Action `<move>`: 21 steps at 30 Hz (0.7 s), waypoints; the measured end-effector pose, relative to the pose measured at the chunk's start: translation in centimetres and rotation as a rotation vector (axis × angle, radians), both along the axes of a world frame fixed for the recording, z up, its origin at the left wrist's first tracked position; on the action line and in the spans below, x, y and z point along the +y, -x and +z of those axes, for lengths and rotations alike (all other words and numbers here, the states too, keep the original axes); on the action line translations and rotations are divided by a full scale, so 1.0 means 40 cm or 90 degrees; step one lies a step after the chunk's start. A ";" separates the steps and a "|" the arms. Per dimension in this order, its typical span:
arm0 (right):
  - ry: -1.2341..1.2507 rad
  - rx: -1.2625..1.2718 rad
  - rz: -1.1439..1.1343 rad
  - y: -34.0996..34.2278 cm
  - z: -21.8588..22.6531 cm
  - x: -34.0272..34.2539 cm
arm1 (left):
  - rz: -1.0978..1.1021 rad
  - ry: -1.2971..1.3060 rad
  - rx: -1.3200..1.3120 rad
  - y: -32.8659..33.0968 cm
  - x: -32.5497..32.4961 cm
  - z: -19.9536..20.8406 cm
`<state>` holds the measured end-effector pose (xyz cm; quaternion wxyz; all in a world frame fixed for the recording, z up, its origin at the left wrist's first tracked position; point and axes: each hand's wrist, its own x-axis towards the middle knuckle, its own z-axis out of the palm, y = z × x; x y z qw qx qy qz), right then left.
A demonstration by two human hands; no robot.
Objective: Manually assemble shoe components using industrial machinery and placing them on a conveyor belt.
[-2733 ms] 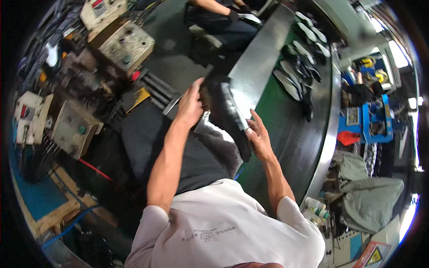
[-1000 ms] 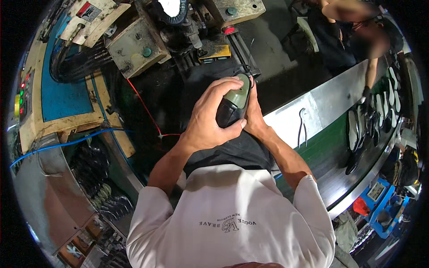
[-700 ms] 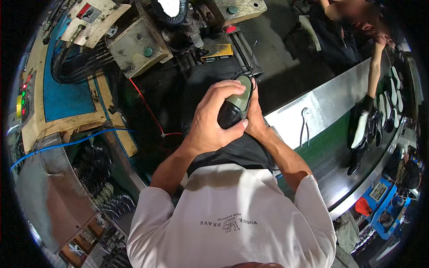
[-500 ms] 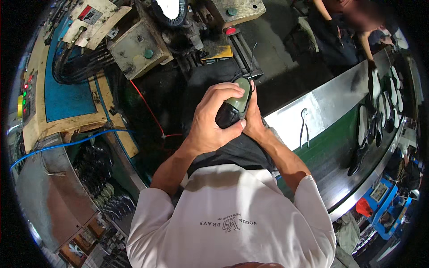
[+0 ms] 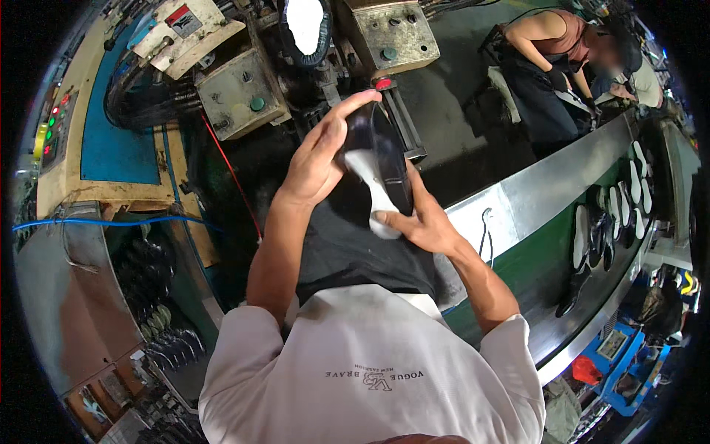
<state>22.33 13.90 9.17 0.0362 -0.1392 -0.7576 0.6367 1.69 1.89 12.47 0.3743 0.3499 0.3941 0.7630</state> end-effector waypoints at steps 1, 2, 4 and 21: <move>0.071 -0.013 -0.001 -0.012 0.002 -0.014 | -0.005 -0.001 -0.067 -0.006 0.005 -0.029; 0.116 -0.042 0.011 -0.025 -0.004 -0.028 | 0.026 0.025 -0.068 -0.017 0.012 -0.071; 0.117 -0.099 -0.001 -0.044 -0.030 -0.045 | -0.037 0.092 -0.141 -0.037 0.005 -0.148; 0.136 0.151 -0.127 0.175 -0.043 0.020 | 0.104 0.085 0.197 -0.066 0.017 -0.191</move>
